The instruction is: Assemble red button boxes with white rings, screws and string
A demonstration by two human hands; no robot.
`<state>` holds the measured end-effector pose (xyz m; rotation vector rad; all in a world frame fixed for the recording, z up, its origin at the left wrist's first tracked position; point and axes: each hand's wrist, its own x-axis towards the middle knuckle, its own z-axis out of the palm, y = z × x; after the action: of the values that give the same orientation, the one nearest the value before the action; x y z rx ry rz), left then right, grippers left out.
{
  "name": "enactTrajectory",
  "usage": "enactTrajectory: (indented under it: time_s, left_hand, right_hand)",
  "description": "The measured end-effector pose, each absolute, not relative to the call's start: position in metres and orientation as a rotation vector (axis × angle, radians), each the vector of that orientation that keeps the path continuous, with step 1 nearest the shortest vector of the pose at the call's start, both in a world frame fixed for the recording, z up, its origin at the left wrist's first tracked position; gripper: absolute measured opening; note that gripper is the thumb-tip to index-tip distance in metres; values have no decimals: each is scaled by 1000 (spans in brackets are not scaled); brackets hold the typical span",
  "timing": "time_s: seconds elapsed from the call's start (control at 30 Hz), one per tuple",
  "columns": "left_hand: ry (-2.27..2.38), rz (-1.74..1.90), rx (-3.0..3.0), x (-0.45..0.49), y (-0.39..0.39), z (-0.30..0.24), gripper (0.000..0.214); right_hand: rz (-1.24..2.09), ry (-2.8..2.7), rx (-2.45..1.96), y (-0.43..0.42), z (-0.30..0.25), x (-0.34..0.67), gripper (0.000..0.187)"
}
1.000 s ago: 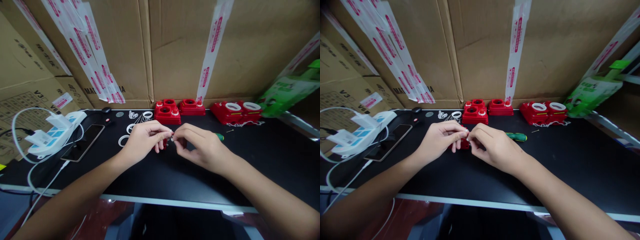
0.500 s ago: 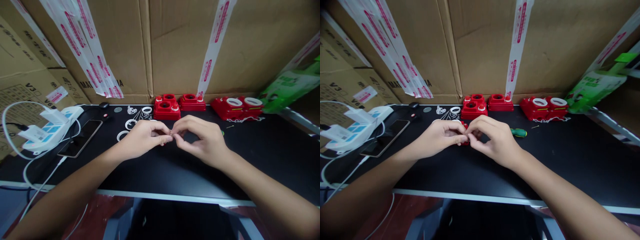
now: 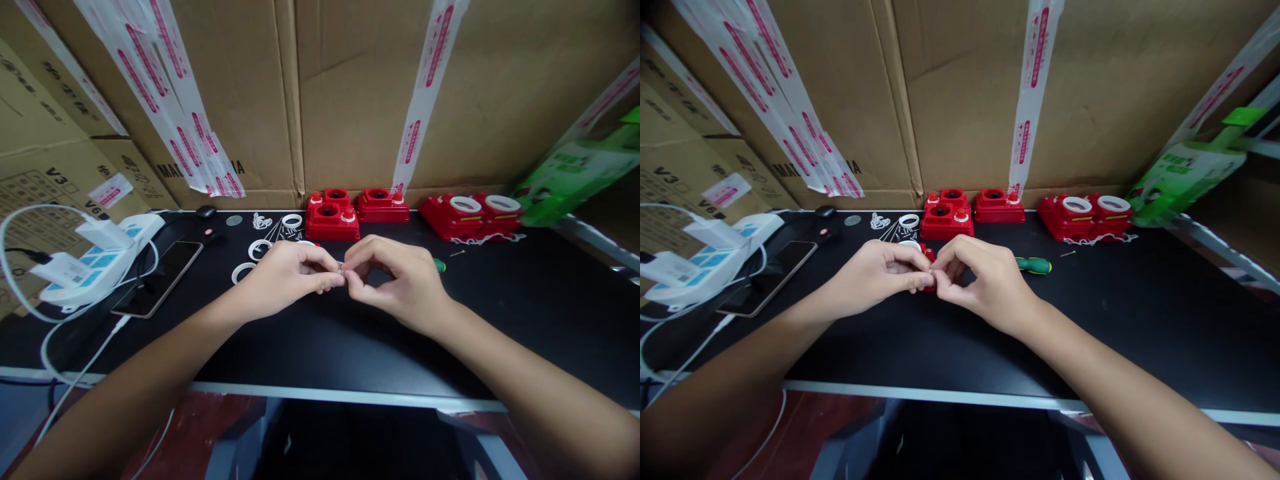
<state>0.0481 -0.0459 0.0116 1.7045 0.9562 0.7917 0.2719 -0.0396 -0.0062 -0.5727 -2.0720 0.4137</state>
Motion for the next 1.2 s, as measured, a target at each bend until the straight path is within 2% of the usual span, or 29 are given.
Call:
enactTrajectory:
  time_s: [0.37,0.67,1.0,1.2]
  left_hand:
    - [944,772,1822,50,-48,16,14]
    - [907,748,1834,48,-47,19,16]
    - [931,824,1667,51,-47,16,19]
    - [984,909,1658,53,-48,13,14]
  right_hand:
    - [164,-2189,-583,-43,0,276,9]
    - [459,-2083,-686,-40,1,274,4]
    - [241,-2080,-582,-39,-5,273,6]
    - [463,-2083,-552,-39,-1,276,6]
